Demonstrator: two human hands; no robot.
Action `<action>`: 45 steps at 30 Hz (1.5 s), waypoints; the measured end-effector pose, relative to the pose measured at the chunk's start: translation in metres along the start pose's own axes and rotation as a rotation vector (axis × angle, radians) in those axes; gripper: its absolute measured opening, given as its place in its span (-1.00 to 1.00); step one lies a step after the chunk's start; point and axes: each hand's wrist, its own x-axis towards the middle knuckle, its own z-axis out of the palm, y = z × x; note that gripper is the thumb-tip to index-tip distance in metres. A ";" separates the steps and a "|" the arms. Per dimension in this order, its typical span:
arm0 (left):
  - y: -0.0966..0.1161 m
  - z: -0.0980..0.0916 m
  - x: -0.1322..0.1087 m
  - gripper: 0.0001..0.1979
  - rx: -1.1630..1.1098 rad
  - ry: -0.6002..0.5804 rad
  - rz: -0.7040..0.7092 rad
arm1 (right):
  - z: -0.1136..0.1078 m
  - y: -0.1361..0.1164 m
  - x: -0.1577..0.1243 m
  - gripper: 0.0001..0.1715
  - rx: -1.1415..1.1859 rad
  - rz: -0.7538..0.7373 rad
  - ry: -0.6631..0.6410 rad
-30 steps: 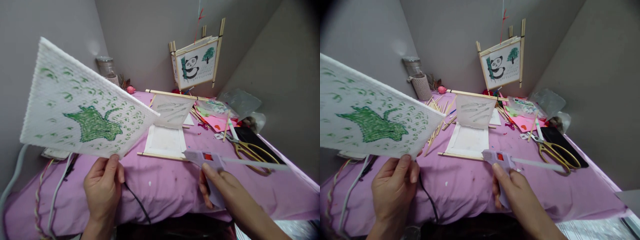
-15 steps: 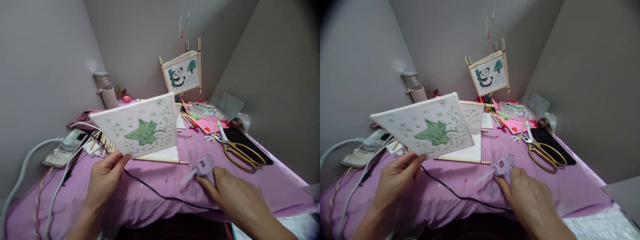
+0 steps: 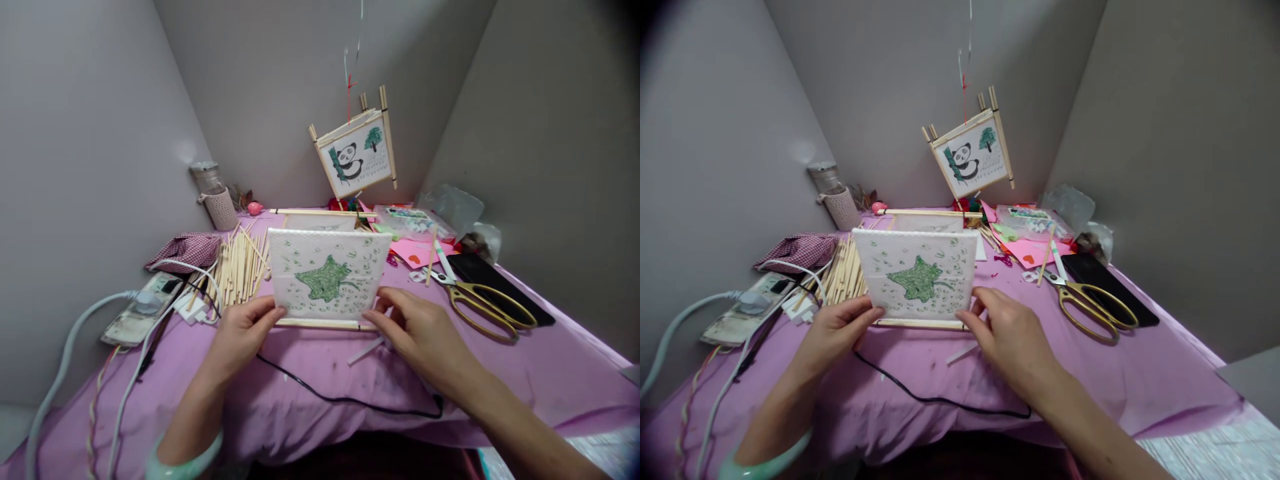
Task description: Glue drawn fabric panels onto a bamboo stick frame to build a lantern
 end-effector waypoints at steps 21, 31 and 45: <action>-0.021 0.000 -0.003 -0.82 0.363 0.151 0.216 | 0.030 0.006 0.014 -0.76 -0.002 -0.070 -0.001; -0.025 0.000 -0.003 -0.81 0.453 0.133 0.275 | 0.030 0.003 0.013 -0.72 -0.050 -0.048 0.013; -0.027 0.000 -0.002 -0.83 0.493 0.121 0.252 | 0.035 0.006 0.012 -0.73 -0.055 -0.044 0.014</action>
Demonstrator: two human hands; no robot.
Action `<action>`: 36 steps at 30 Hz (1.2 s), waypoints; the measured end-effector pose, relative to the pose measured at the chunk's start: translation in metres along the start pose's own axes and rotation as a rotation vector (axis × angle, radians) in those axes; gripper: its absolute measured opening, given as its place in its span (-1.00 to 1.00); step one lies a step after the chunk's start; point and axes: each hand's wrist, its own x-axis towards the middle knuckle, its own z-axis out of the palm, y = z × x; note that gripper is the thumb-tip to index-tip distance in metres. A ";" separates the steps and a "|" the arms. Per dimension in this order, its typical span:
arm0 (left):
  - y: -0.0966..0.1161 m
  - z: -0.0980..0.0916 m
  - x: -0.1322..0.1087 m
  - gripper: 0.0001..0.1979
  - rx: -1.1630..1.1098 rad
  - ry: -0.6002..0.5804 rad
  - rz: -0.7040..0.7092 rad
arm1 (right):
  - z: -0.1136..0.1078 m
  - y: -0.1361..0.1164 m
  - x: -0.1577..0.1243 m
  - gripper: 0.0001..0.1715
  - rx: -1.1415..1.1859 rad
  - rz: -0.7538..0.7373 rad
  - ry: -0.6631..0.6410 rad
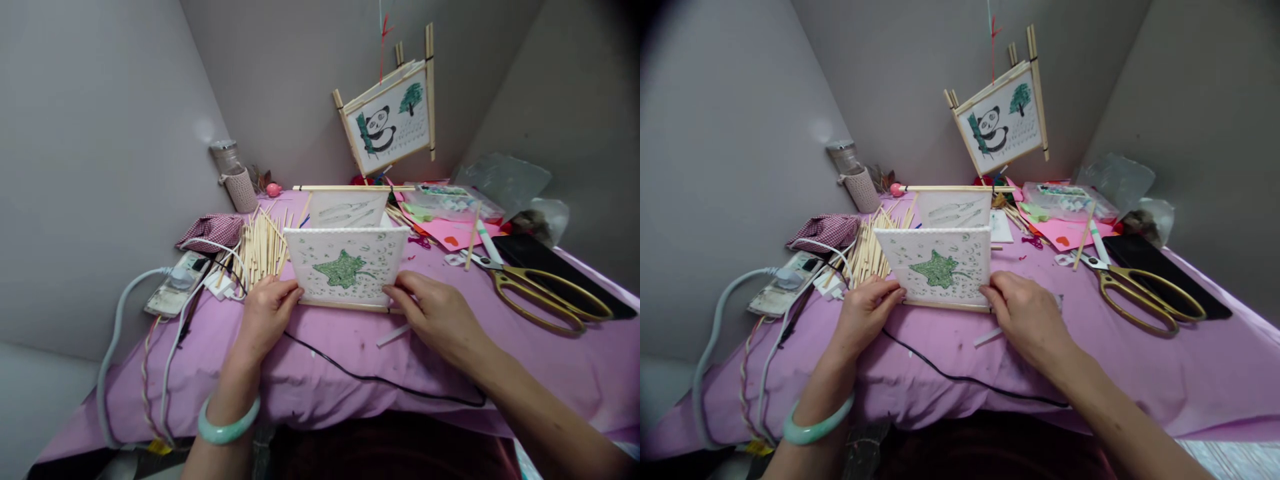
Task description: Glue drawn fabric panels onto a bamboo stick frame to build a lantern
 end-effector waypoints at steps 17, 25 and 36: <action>-0.006 0.002 -0.002 -0.79 0.022 -0.019 -0.002 | -0.001 -0.003 0.002 -0.76 -0.061 0.004 -0.035; -0.009 0.002 -0.003 -0.76 0.034 -0.015 0.012 | -0.005 -0.004 0.002 -0.77 -0.057 0.014 -0.057; -0.011 0.004 -0.002 -0.74 0.035 -0.013 0.018 | -0.006 -0.004 0.003 -0.77 -0.065 0.025 -0.071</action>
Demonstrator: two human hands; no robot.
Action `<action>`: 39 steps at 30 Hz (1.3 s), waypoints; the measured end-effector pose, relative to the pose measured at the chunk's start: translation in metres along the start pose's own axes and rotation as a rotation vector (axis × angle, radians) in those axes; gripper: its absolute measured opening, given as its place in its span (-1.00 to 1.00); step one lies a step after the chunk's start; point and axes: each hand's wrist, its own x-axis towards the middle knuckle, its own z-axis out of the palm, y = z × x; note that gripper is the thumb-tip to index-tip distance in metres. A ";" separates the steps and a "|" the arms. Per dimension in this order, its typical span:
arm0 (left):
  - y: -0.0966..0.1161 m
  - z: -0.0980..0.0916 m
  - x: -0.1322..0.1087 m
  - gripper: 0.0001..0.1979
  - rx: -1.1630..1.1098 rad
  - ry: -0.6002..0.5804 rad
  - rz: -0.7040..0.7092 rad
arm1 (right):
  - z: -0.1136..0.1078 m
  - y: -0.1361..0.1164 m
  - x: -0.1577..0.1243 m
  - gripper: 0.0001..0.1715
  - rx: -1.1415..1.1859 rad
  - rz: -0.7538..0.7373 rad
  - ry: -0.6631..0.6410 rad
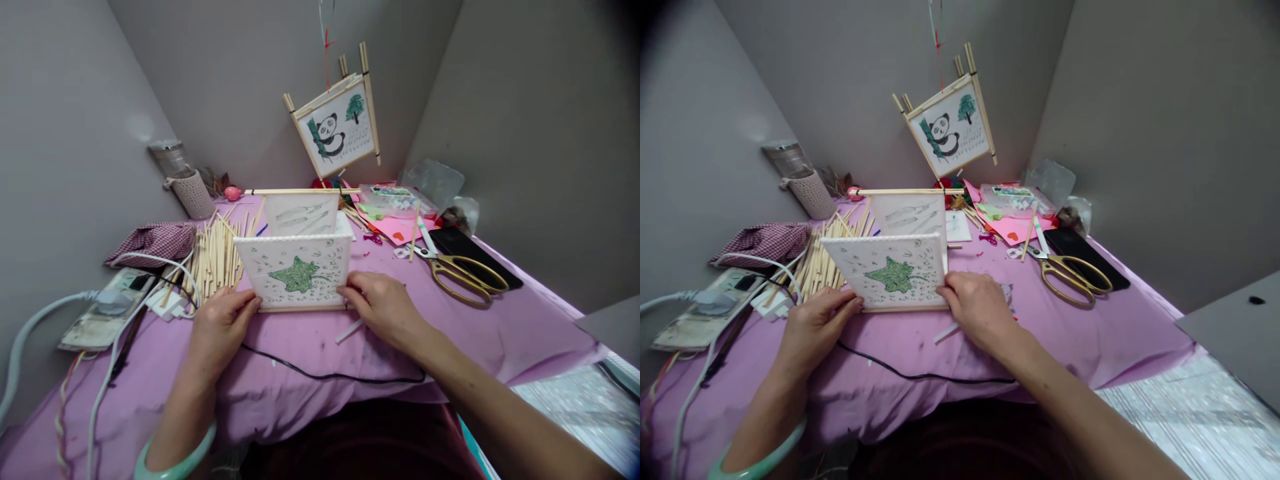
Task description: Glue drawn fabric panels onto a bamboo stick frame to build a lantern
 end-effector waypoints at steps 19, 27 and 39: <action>0.001 -0.001 0.000 -0.75 0.033 -0.013 0.000 | 0.000 0.002 0.002 -0.75 0.023 -0.008 -0.003; 0.003 0.000 0.001 -0.75 0.037 -0.018 -0.013 | 0.000 0.003 0.003 -0.78 0.064 -0.019 -0.034; 0.013 -0.006 -0.001 -0.75 -0.051 0.004 -0.072 | 0.004 0.007 0.004 -0.77 0.024 -0.033 -0.042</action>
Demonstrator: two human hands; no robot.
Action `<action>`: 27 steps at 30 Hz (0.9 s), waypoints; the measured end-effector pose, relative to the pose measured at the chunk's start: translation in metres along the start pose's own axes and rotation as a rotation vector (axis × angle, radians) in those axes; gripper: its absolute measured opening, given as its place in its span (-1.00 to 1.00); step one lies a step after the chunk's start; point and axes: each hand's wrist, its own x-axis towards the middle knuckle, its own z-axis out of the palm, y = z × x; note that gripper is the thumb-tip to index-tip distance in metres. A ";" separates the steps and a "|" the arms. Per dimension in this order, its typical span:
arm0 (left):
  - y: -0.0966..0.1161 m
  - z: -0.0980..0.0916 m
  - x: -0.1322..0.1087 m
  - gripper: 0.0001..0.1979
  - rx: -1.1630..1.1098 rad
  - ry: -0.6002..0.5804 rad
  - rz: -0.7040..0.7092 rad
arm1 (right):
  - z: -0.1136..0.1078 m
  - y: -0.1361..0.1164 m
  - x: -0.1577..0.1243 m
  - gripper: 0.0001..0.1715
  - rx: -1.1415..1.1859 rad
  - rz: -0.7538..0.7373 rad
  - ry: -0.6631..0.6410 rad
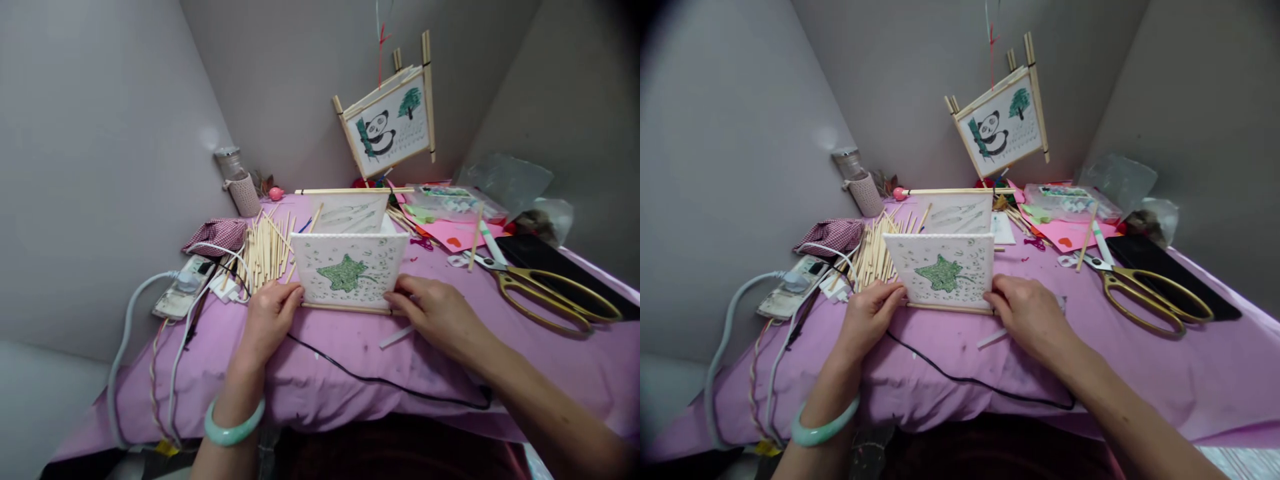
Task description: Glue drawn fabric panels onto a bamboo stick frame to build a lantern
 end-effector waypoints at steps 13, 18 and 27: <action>-0.004 0.004 0.000 -0.82 0.024 -0.012 -0.020 | 0.003 0.001 -0.001 -0.77 -0.006 -0.020 0.036; -0.003 0.005 0.000 -0.81 0.056 -0.025 -0.021 | 0.004 0.002 -0.001 -0.78 -0.020 0.008 0.004; -0.006 0.005 0.001 -0.79 0.091 -0.039 0.002 | 0.001 -0.001 0.002 -0.79 -0.008 0.031 -0.036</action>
